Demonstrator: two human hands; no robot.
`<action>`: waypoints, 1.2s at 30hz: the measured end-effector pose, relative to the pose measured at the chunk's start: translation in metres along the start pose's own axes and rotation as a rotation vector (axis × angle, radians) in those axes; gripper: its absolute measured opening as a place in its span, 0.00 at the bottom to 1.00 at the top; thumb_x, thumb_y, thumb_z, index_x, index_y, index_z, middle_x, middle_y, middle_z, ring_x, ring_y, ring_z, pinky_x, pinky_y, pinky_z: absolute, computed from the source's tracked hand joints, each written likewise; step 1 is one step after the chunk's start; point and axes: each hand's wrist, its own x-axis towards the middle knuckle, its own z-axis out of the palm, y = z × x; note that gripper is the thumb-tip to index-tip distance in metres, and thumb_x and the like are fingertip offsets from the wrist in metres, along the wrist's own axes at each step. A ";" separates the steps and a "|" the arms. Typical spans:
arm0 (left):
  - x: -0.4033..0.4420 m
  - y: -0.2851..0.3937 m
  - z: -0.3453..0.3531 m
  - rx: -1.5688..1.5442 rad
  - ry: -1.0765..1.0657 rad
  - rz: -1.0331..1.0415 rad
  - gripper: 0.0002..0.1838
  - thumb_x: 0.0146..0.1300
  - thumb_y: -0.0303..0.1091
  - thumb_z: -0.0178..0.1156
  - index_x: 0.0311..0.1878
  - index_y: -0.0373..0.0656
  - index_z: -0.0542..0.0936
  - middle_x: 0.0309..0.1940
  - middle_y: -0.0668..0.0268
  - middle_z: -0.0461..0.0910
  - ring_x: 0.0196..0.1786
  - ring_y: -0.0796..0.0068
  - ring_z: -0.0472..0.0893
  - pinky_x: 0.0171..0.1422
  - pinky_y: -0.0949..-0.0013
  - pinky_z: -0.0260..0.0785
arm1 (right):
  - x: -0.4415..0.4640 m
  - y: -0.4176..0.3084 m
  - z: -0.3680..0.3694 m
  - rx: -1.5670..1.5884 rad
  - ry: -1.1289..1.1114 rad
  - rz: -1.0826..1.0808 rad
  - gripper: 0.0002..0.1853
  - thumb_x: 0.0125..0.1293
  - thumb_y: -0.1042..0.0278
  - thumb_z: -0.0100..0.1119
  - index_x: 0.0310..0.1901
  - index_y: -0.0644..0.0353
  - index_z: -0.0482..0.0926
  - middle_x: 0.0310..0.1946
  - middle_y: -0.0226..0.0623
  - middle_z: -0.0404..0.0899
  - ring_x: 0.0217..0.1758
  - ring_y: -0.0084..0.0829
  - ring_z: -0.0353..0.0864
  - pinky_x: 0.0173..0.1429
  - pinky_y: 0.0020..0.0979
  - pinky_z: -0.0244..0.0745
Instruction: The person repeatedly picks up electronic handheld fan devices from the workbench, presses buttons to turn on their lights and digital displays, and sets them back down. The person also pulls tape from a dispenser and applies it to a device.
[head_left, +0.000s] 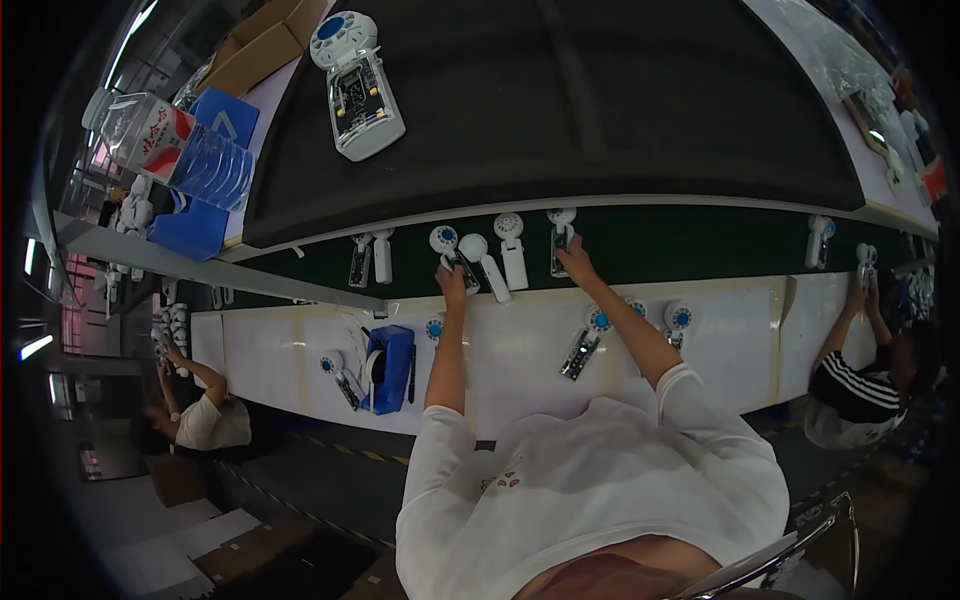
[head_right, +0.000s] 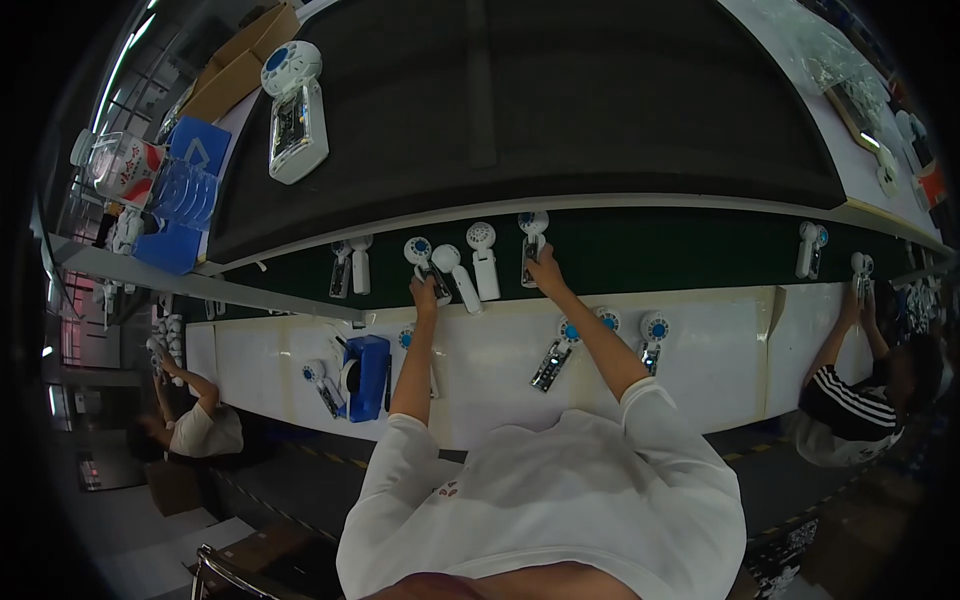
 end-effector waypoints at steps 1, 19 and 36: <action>-0.006 0.015 -0.001 0.082 0.074 0.009 0.26 0.53 0.35 0.55 0.54 0.29 0.66 0.48 0.50 0.65 0.49 0.58 0.65 0.57 0.62 0.57 | 0.007 0.008 0.011 0.003 0.004 0.001 0.29 0.57 0.67 0.54 0.56 0.72 0.55 0.45 0.52 0.70 0.47 0.43 0.74 0.48 0.36 0.70; -0.081 0.036 0.028 0.459 0.509 0.328 0.19 0.56 0.35 0.60 0.49 0.37 0.72 0.53 0.46 0.61 0.55 0.53 0.60 0.59 0.55 0.54 | 0.022 -0.022 0.130 -0.293 0.078 -0.162 0.34 0.43 0.58 0.68 0.45 0.74 0.65 0.47 0.54 0.68 0.48 0.49 0.73 0.50 0.40 0.73; -0.011 0.018 0.041 0.272 0.026 -0.075 0.26 0.51 0.50 0.61 0.38 0.32 0.72 0.37 0.53 0.75 0.42 0.56 0.76 0.41 0.57 0.73 | -0.157 -0.051 -0.022 1.239 -0.860 0.241 0.32 0.61 0.55 0.53 0.64 0.60 0.59 0.42 0.38 0.72 0.35 0.26 0.74 0.31 0.21 0.69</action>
